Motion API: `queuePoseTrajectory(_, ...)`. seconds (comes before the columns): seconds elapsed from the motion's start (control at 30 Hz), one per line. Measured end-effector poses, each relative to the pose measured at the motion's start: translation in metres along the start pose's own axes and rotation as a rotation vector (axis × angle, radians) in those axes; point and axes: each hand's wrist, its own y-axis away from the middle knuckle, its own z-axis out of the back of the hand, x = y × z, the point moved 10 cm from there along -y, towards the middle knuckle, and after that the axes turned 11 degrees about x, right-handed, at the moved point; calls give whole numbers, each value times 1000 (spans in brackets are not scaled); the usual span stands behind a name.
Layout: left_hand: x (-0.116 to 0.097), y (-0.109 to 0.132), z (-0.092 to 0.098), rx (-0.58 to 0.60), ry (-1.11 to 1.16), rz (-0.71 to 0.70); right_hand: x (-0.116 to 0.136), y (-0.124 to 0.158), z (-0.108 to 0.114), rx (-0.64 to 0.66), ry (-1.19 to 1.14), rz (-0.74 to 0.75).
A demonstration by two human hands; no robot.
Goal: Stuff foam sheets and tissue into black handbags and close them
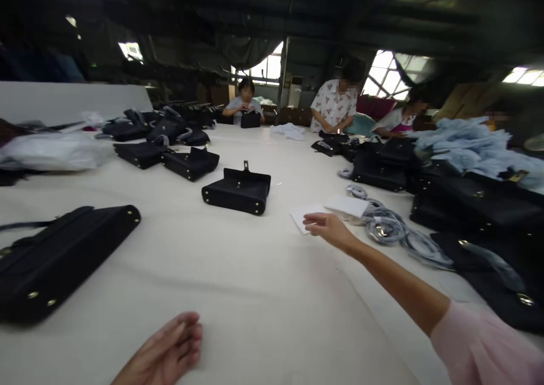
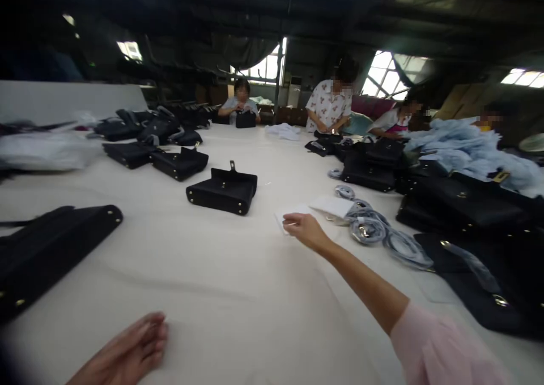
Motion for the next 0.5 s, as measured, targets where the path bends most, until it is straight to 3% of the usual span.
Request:
queuePoseTrajectory(0.07, -4, -8, -37, 211, -22, 61, 13, -19, -57, 91, 216, 66)
queuePoseTrajectory(0.1, -8, -10, -51, 281, -44, 65, 22, -33, -70, 65, 302, 83)
queuePoseTrajectory(0.17, -13, -15, -65, 343, -89, 65, 39, -70, -76, -57, 432, 88)
queuePoseTrajectory(0.23, -14, -16, -68, 357, -126, 68, 54, -114, -73, -165, 514, 76)
queuePoseTrajectory(0.3, -10, -17, -67, 378, -132, 86, 64, -163, -74, -179, 555, 64)
queuePoseTrajectory(0.4, -4, -19, -63, 394, -102, 94, 60, -229, -91, -39, 552, -8)
queuePoseTrajectory(0.5, -2, -21, -62, 418, -95, 73, 46, -264, -112, 121, 513, -135)
